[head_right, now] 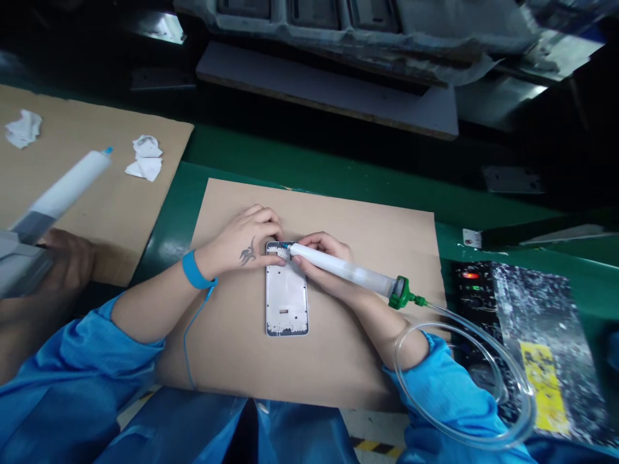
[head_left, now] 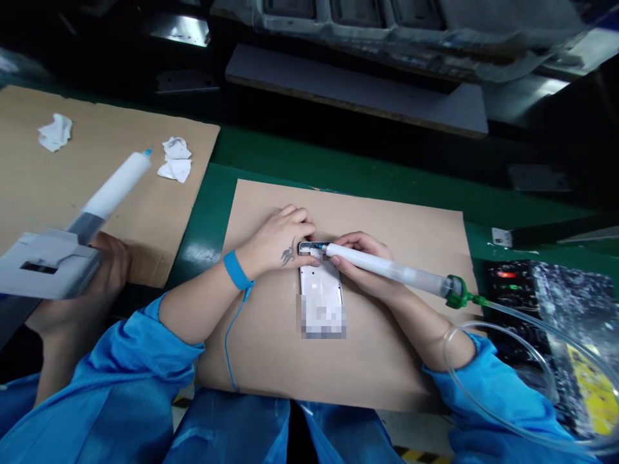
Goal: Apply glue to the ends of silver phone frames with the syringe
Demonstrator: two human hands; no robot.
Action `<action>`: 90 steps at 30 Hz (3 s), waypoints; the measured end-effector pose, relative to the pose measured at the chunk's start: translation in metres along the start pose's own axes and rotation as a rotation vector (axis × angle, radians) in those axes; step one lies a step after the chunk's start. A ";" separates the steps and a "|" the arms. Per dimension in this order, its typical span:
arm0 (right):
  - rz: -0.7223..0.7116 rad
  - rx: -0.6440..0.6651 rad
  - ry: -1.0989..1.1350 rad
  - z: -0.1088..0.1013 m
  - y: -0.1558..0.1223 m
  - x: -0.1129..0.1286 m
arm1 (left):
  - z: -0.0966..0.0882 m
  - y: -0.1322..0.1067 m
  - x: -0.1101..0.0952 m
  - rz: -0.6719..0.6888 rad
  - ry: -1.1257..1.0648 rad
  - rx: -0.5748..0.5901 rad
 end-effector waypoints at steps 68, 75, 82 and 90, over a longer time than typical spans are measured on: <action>0.186 -0.043 0.011 -0.007 0.000 -0.005 | -0.003 0.000 0.000 0.013 -0.030 -0.012; 0.193 -0.033 0.020 -0.007 0.001 -0.002 | -0.003 0.000 0.000 0.005 -0.033 0.000; 0.190 -0.031 0.023 -0.008 0.001 -0.003 | -0.004 0.000 -0.001 0.019 -0.032 -0.010; 0.187 -0.042 0.023 -0.008 0.002 -0.004 | -0.004 -0.001 -0.001 0.003 -0.035 -0.005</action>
Point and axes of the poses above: each hand's wrist, its own y-axis towards the middle knuckle, its own z-axis out of the palm, x = y × z, the point moved 4 cm from there along y, towards the middle knuckle, and after that the axes turned 1 degree about -x, right-handed, at the moved point
